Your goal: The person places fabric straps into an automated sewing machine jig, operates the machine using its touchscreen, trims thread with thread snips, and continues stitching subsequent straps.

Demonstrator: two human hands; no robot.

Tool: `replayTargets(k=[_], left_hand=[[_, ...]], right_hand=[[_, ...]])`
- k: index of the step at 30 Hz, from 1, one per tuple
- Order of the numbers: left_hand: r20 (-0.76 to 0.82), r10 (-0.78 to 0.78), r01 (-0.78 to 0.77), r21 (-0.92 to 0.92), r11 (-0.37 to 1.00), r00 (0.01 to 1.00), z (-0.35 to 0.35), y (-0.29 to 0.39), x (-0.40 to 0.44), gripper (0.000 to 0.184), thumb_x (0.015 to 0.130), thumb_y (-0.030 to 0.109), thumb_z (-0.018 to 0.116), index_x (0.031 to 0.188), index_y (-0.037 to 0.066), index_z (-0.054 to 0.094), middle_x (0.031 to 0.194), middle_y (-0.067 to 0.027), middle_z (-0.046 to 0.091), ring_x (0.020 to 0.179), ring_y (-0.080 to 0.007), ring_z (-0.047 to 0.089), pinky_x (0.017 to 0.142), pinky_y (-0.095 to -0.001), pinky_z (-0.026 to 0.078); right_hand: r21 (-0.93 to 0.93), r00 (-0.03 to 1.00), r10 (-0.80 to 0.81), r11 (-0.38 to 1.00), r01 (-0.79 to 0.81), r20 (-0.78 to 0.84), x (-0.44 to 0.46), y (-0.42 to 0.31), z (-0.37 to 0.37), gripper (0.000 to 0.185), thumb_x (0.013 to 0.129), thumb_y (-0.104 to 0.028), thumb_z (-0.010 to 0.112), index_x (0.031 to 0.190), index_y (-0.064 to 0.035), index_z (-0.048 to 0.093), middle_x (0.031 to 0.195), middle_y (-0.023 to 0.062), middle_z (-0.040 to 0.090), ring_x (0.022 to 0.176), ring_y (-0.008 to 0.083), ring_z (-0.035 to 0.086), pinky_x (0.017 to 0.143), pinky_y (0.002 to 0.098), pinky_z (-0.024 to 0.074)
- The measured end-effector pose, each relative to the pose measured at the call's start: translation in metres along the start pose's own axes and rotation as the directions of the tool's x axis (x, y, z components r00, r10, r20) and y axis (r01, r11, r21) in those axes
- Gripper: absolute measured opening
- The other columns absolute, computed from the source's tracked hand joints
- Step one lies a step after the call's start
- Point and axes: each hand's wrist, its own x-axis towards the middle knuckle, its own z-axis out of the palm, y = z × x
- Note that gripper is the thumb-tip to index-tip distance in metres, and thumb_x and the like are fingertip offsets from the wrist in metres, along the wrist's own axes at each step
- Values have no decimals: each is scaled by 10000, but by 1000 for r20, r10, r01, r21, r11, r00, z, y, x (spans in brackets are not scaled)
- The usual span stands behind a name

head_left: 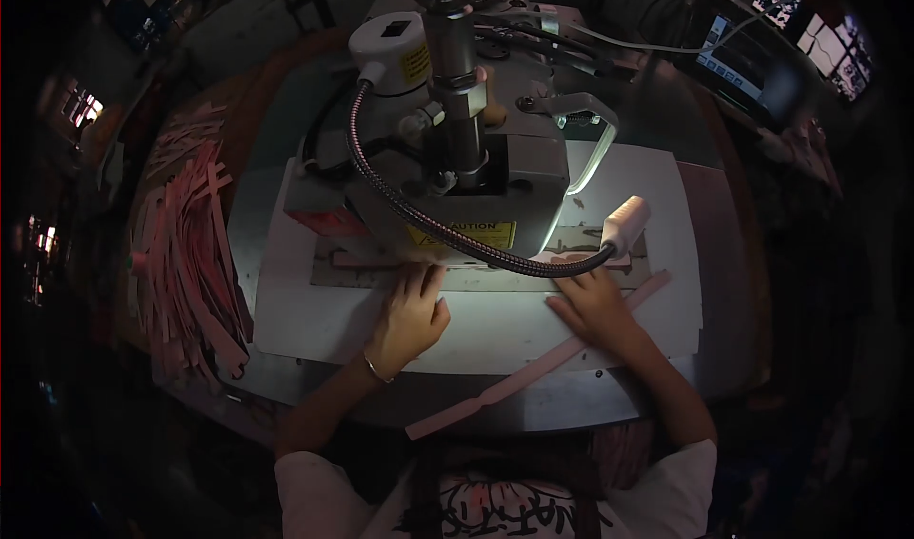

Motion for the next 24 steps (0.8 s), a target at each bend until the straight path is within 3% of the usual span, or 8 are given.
replayTargets(k=[3, 8, 13, 18, 22, 24], left_hand=[[-2, 3, -2, 68, 998, 1000, -1, 1, 1, 541, 714, 105, 563, 1229, -13, 449, 1028, -196, 500, 890, -334, 519, 753, -355, 477], [6, -62, 62, -69, 996, 998, 4, -3, -1, 517, 718, 116, 571, 1221, 40, 479, 1038, -192, 499, 873, -338, 519, 743, -365, 480], [-12, -43, 44, 86, 995, 999, -1, -4, -2, 484, 721, 121, 573, 1180, -3, 486, 1041, -197, 503, 873, -332, 521, 723, -368, 484], [11, -105, 105, -65, 992, 994, 2, -6, -4, 469, 723, 127, 574, 1182, 56, 506, 1025, -178, 511, 863, -318, 520, 697, -367, 487], [18, -87, 84, 139, 987, 996, 2, -12, -7, 479, 717, 134, 577, 1170, 2, 493, 1012, -172, 520, 861, -317, 520, 683, -358, 486], [25, -99, 96, 92, 991, 995, 2, -12, -7, 478, 716, 136, 576, 1170, 7, 496, 1012, -170, 521, 859, -317, 519, 681, -362, 485]], right_hand=[[27, 999, -27, 999, 27, -20, 3, -2, 1, 419, 837, -222, 583, 1184, 4, 525, 1144, 103, 532, 1044, 242, 470, 884, 333, 408], [122, 999, -32, 992, 28, 28, 5, -2, -2, 414, 830, -205, 589, 1181, 7, 527, 1149, 105, 532, 1024, 241, 483, 873, 332, 415], [93, 999, 34, 995, -38, 38, -2, 3, -4, 408, 820, -177, 596, 1176, 11, 526, 1154, 109, 528, 1016, 238, 490, 862, 323, 420], [101, 997, -57, 993, 61, -42, 10, -7, 7, 414, 796, -155, 610, 1161, 23, 531, 1131, 116, 535, 1011, 240, 496, 838, 318, 430], [136, 996, -91, 986, 93, -23, 19, -15, 13, 428, 775, -146, 623, 1152, 32, 532, 1117, 119, 537, 987, 244, 500, 817, 319, 439], [148, 994, -104, 983, 107, -27, 23, -19, 16, 431, 770, -145, 625, 1151, 33, 532, 1116, 119, 536, 977, 244, 501, 814, 320, 441]])
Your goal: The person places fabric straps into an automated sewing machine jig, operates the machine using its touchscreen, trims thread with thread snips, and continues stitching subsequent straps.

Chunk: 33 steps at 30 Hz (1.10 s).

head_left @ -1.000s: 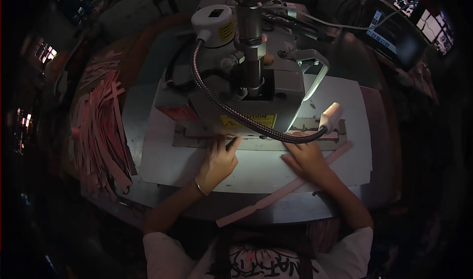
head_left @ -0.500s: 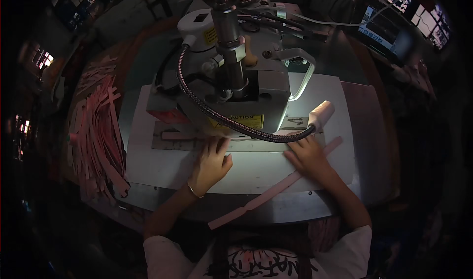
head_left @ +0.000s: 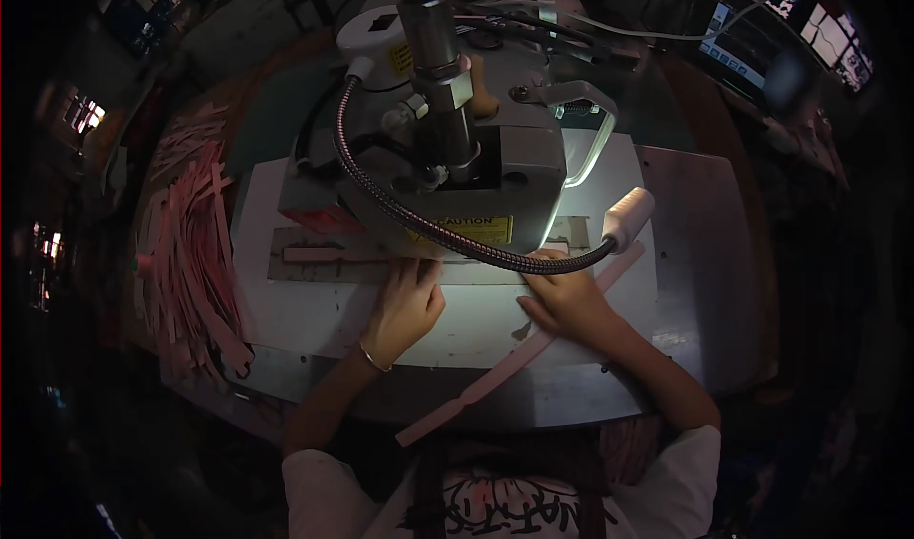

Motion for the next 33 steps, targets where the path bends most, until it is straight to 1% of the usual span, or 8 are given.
replayTargets(k=[3, 9, 14, 19, 24, 28, 30, 33], left_hand=[[19, -35, 37, -157, 987, 999, 2, 5, 3, 477, 715, 141, 575, 1171, 21, 504, 1014, -166, 524, 853, -318, 516, 676, -371, 483], [69, 10, -4, -85, 996, 998, -2, 2, 9, 483, 714, 148, 571, 1167, -2, 498, 1026, -172, 524, 851, -309, 516, 699, -361, 471], [-5, 88, -87, -233, 969, 996, 8, 5, 12, 484, 716, 158, 564, 1184, 50, 509, 1031, -169, 524, 851, -303, 515, 732, -358, 454], [22, 110, -106, -152, 983, 994, 1, 9, 18, 490, 716, 171, 557, 1188, 50, 505, 1030, -163, 529, 855, -307, 516, 769, -359, 437], [51, 105, -95, -179, 979, 993, 7, 2, 22, 492, 714, 185, 554, 1185, 51, 511, 1036, -158, 536, 861, -318, 513, 781, -382, 430], [14, 115, -108, -240, 965, 993, 9, 3, 24, 496, 713, 194, 556, 1185, 48, 510, 1049, -155, 544, 868, -328, 512, 793, -389, 420], [5, 126, -121, -231, 965, 992, 10, 3, 24, 500, 713, 195, 555, 1188, 46, 508, 1052, -157, 544, 872, -330, 511, 797, -391, 419], [-12, 125, -125, -202, 971, 992, 11, 3, 23, 511, 715, 201, 555, 1197, 40, 502, 1062, -163, 545, 884, -339, 508, 809, -396, 413]], right_hand=[[22, 999, -41, 999, 41, 2, 3, -1, 2, 439, 757, -142, 633, 1147, 34, 532, 1113, 120, 534, 949, 243, 503, 803, 323, 444], [106, 998, -59, 993, 56, 25, 6, 0, 3, 435, 757, -136, 632, 1145, 31, 531, 1102, 118, 531, 925, 241, 508, 790, 320, 445], [-10, 997, 75, 997, -75, 2, 1, 6, 3, 402, 761, -126, 623, 1124, 26, 542, 1065, 119, 540, 919, 241, 512, 765, 317, 446], [38, 993, 6, 999, -1, -121, 4, 7, 6, 356, 771, -85, 599, 1109, 15, 545, 988, 194, 568, 869, 323, 546, 709, 367, 459], [61, 997, 53, 997, -49, -63, 10, 16, 8, 272, 771, -66, 583, 1032, 4, 555, 961, 186, 563, 840, 318, 538, 715, 376, 439], [19, 997, 69, 997, -69, 28, 21, 40, 9, 233, 790, -136, 606, 992, -22, 582, 973, 85, 560, 824, 232, 533, 714, 320, 435], [254, 995, 81, 965, -64, -58, 33, 62, 34, 148, 810, -155, 603, 911, -51, 577, 876, 70, 569, 754, 238, 545, 684, 329, 422], [199, 978, -30, 977, 73, -208, 55, 62, 41, 133, 815, -167, 605, 888, -63, 566, 810, 74, 557, 740, 240, 546, 666, 319, 409]])
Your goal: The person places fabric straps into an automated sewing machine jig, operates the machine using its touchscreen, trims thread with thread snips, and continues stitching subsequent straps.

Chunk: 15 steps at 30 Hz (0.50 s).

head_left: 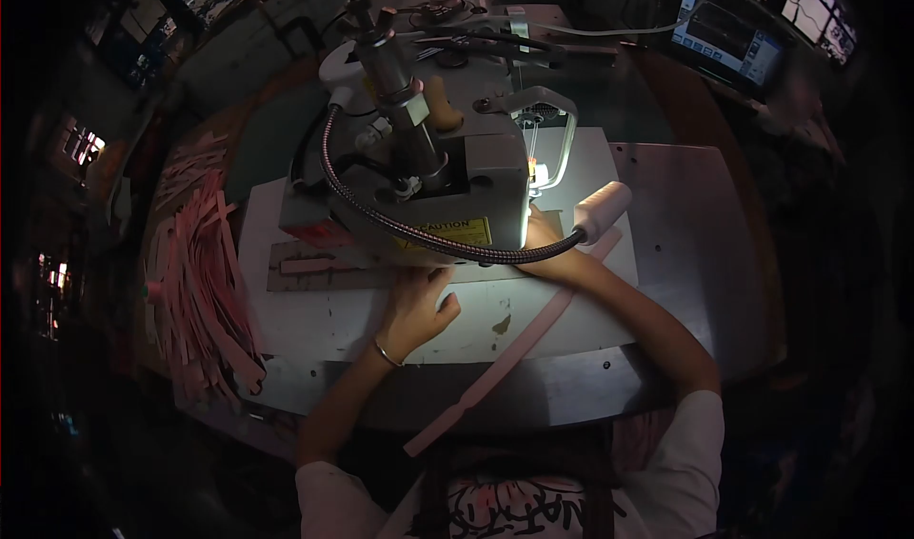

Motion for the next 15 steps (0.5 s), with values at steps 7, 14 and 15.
replayTargets(k=[7, 14, 15], left_hand=[[-9, 7, -7, -72, 997, 1000, 2, -7, 0, 499, 740, 222, 570, 1212, 72, 512, 1055, -170, 552, 887, -341, 514, 816, -401, 408], [59, -40, 44, -71, 997, 997, -3, -15, -6, 421, 784, 265, 606, 1164, 87, 567, 1035, -155, 575, 884, -322, 529, 787, -386, 407], [80, -50, 54, -47, 997, 996, -3, -17, -8, 418, 789, 277, 608, 1161, 90, 570, 1039, -152, 576, 891, -321, 529, 791, -387, 407]], right_hand=[[17, 996, -20, 1000, 18, 85, -7, 4, 3, 171, 813, -193, 603, 906, -53, 570, 852, 60, 541, 785, 225, 529, 686, 305, 405], [-225, 984, -73, 968, 109, 161, -22, -43, -15, 244, 798, -163, 579, 968, 11, 569, 928, 85, 503, 807, 221, 498, 695, 298, 405], [-252, 983, -98, 958, 135, 155, -22, -46, -18, 260, 796, -157, 573, 981, 26, 566, 936, 93, 497, 802, 223, 495, 694, 300, 406]])
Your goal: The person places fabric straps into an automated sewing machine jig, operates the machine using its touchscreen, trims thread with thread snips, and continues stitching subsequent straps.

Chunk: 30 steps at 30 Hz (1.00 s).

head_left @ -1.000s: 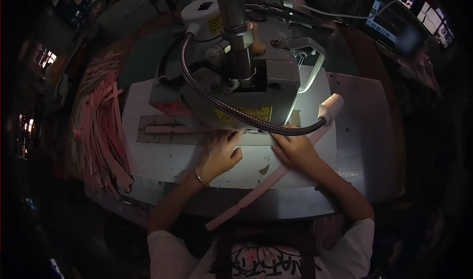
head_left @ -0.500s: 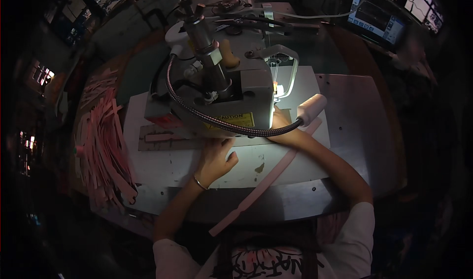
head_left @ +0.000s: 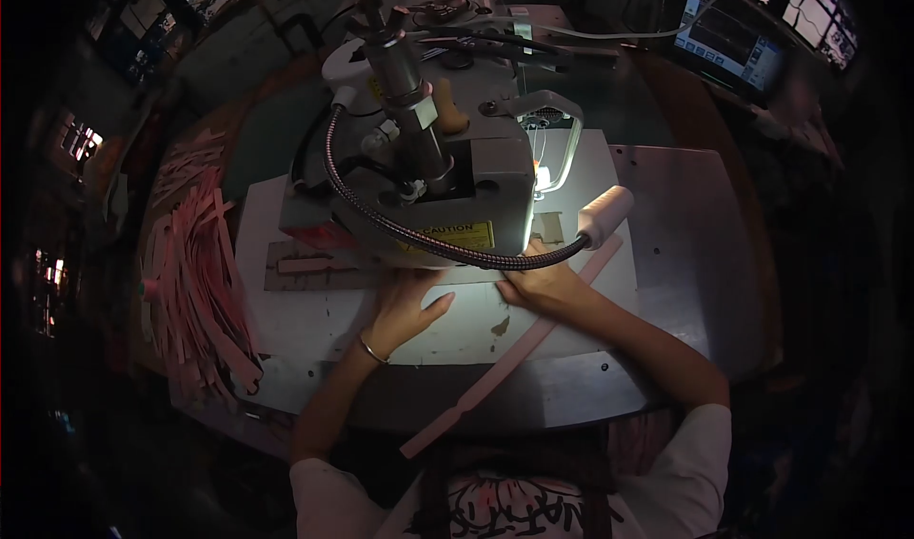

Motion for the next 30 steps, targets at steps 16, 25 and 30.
replayTargets(k=[16, 25, 30], left_hand=[[-85, 67, -49, 198, 979, 994, 1, -18, -5, 377, 788, 357, 596, 1076, 113, 594, 986, -137, 567, 851, -309, 535, 785, -404, 424], [27, 104, -101, -100, 990, 994, -5, -30, -7, 400, 815, 256, 589, 1183, 102, 557, 1135, -122, 585, 969, -290, 548, 809, -357, 421], [-17, -14, 12, -133, 991, 1000, -9, -56, -25, 294, 794, 270, 617, 1038, 108, 645, 1027, -135, 588, 848, -282, 564, 780, -390, 426]], right_hand=[[-48, 1000, -28, 998, 29, 9, -4, -2, 0, 356, 752, -129, 589, 1031, 90, 557, 930, 117, 481, 810, 223, 483, 684, 296, 405], [-88, 999, -31, 996, 28, -38, -21, 8, -3, 396, 733, -89, 599, 1091, 76, 554, 961, 127, 541, 834, 224, 509, 755, 306, 434], [-92, 1000, -24, 995, 24, 11, -22, 7, -21, 379, 725, -70, 602, 1080, 59, 571, 1006, 134, 560, 849, 221, 517, 785, 302, 442]])
